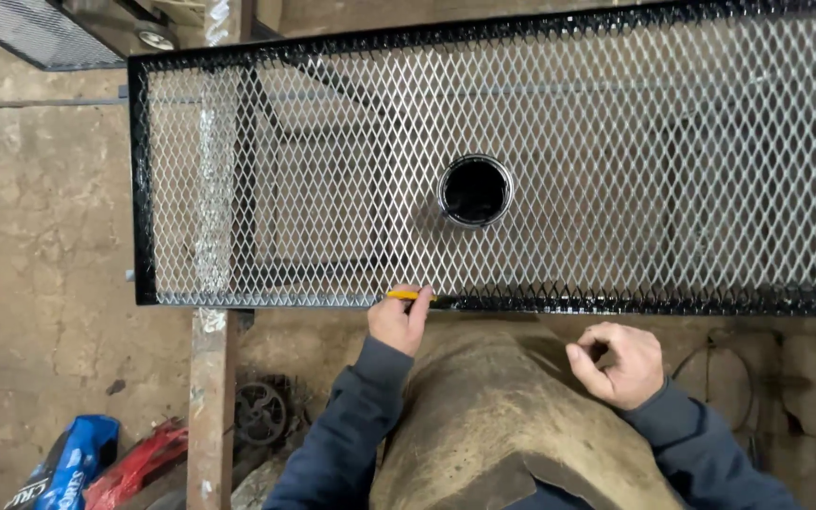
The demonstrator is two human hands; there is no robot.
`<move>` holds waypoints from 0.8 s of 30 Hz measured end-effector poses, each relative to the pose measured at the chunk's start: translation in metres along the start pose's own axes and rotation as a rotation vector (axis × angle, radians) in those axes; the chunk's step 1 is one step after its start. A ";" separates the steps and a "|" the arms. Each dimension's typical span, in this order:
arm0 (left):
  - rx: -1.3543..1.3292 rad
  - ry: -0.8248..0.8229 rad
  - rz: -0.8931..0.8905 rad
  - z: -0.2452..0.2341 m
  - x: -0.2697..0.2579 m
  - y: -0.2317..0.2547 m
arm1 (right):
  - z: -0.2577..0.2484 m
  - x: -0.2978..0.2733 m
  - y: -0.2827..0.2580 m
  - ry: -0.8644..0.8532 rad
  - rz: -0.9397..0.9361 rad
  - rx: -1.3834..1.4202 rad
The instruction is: Painting a metal mesh structure using a small brush and black paint.
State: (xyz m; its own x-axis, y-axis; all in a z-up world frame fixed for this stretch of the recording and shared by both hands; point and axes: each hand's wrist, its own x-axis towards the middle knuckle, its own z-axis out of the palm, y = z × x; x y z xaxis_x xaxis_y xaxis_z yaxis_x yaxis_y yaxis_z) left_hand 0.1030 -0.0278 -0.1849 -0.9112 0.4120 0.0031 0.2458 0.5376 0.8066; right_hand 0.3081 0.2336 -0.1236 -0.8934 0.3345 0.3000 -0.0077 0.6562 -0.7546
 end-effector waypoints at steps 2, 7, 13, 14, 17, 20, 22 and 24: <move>-0.027 0.007 -0.050 0.002 -0.003 -0.002 | 0.002 0.001 -0.001 -0.024 -0.009 -0.008; 0.037 -0.121 -0.023 0.006 0.000 0.002 | 0.002 0.008 -0.005 -0.006 -0.058 -0.011; 0.077 -0.171 0.045 0.014 -0.001 0.000 | 0.004 0.009 -0.002 -0.021 -0.040 -0.002; 0.077 -0.179 0.044 0.017 -0.004 -0.003 | 0.003 0.007 -0.004 -0.020 -0.032 -0.004; -0.001 -0.067 0.183 0.023 -0.004 -0.013 | 0.006 0.013 0.001 -0.048 -0.003 -0.005; 0.081 -0.141 0.105 0.022 -0.005 -0.013 | 0.005 0.010 0.001 -0.035 -0.011 -0.015; 0.041 -0.091 0.216 0.014 -0.007 -0.007 | 0.007 0.015 0.000 -0.068 -0.001 0.008; 0.038 -0.076 0.230 0.010 -0.001 -0.002 | 0.007 0.019 0.001 -0.051 -0.035 0.002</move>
State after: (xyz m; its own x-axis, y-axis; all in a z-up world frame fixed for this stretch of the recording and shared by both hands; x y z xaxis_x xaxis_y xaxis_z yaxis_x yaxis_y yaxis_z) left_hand 0.1067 -0.0222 -0.1920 -0.8025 0.5803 0.1384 0.4574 0.4496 0.7672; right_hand 0.2876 0.2361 -0.1228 -0.9141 0.2767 0.2966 -0.0405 0.6652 -0.7455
